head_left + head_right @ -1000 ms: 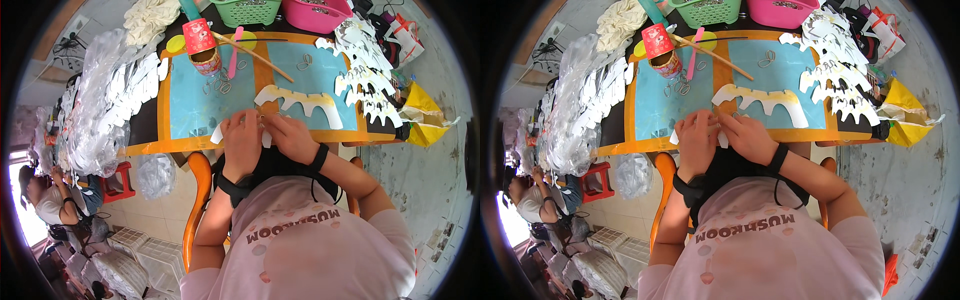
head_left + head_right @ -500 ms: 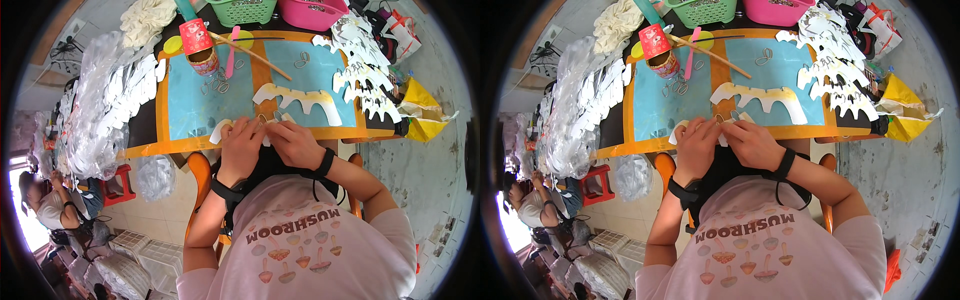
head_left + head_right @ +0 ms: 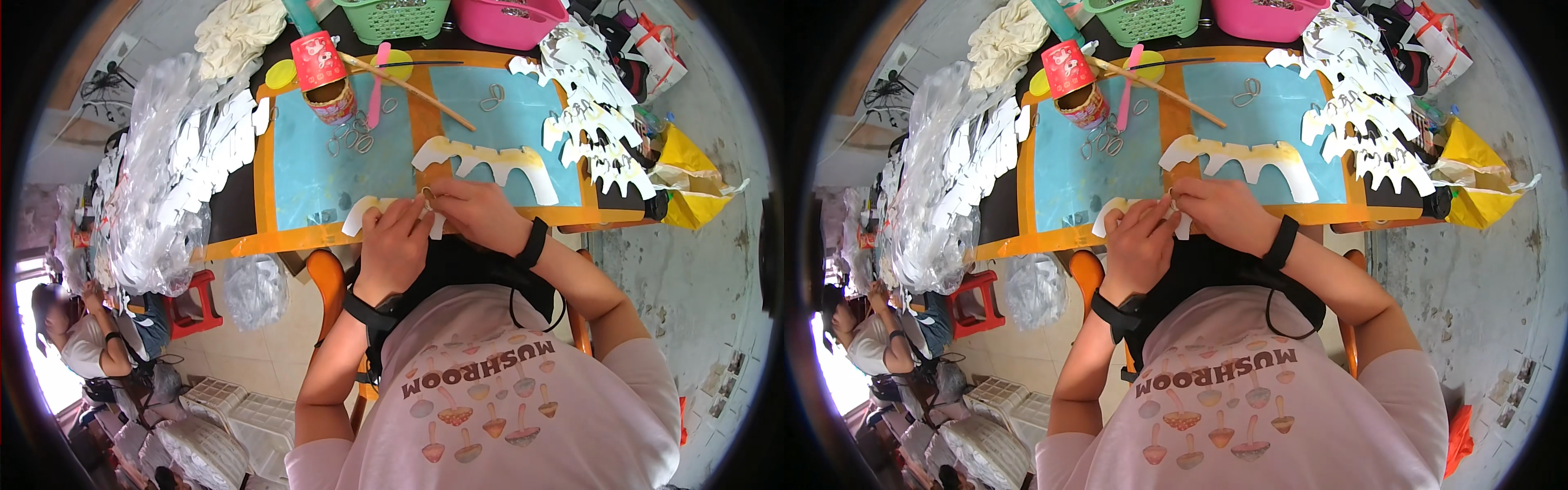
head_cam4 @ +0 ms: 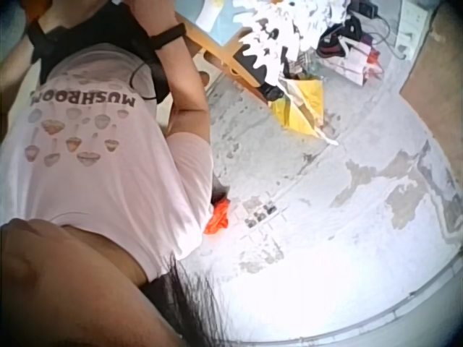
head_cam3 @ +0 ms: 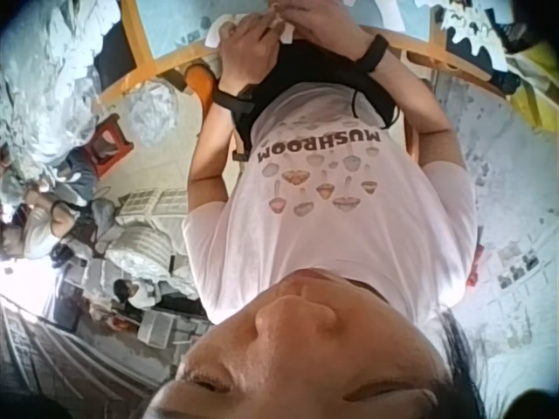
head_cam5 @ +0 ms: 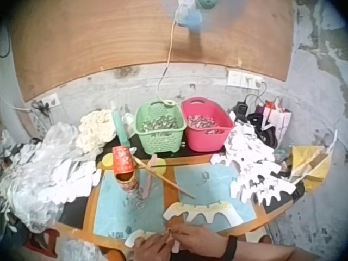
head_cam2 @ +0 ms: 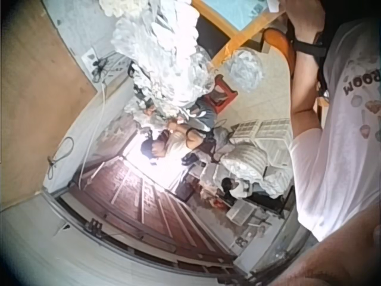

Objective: The recorder is assembling small decorative or functional components for shoes by inserting rings or clips into pre-cut white fabric/material pieces.

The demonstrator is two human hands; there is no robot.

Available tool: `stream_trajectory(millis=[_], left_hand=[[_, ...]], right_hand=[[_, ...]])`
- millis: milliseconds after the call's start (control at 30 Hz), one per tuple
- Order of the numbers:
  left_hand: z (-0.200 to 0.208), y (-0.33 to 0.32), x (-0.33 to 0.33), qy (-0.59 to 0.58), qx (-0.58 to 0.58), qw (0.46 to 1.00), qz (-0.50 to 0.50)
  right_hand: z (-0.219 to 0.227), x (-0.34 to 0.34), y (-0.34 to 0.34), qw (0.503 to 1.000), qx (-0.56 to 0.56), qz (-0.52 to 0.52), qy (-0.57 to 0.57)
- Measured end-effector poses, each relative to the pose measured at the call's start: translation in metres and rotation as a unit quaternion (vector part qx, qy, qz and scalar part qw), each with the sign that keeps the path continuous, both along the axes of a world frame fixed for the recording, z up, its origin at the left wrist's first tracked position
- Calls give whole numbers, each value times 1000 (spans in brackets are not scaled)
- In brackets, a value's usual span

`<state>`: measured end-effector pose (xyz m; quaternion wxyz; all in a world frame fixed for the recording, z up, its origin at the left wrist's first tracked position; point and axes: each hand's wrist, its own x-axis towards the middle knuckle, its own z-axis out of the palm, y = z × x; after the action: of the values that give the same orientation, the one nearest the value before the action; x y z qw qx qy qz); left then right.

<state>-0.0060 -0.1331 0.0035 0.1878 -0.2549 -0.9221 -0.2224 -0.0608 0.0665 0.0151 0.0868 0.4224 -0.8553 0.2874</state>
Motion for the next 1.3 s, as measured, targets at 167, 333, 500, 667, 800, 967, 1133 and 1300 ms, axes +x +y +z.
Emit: stream_trajectory(millis=[167, 333, 500, 667, 800, 967, 1133, 1300], left_hand=[[8, 4, -3, -38, 40, 998, 8], [15, 0, -12, -89, 86, 992, 22], [9, -1, -20, -49, 55, 997, -1], [4, 3, -13, 11, -8, 1000, 9], [-6, 7, 2, 58, -51, 997, 28], [-13, 9, 21, 66, -104, 992, 29], [-18, 10, 25, 50, -70, 996, 40], [-11, 8, 22, -10, -48, 998, 34]], right_hand=[[-1, 2, 0, 999, -21, 4, 40], [-3, 4, 2, 999, -28, -27, 31], [-2, 7, 6, 999, 3, 3, 39], [0, 17, 12, 999, 18, 12, 27], [1, 19, 13, 1000, -2, 7, -5], [1, 17, 16, 981, -108, -19, -162], [3, 23, -9, 982, -77, -132, -106], [-3, 27, -15, 983, -66, -164, -54]])
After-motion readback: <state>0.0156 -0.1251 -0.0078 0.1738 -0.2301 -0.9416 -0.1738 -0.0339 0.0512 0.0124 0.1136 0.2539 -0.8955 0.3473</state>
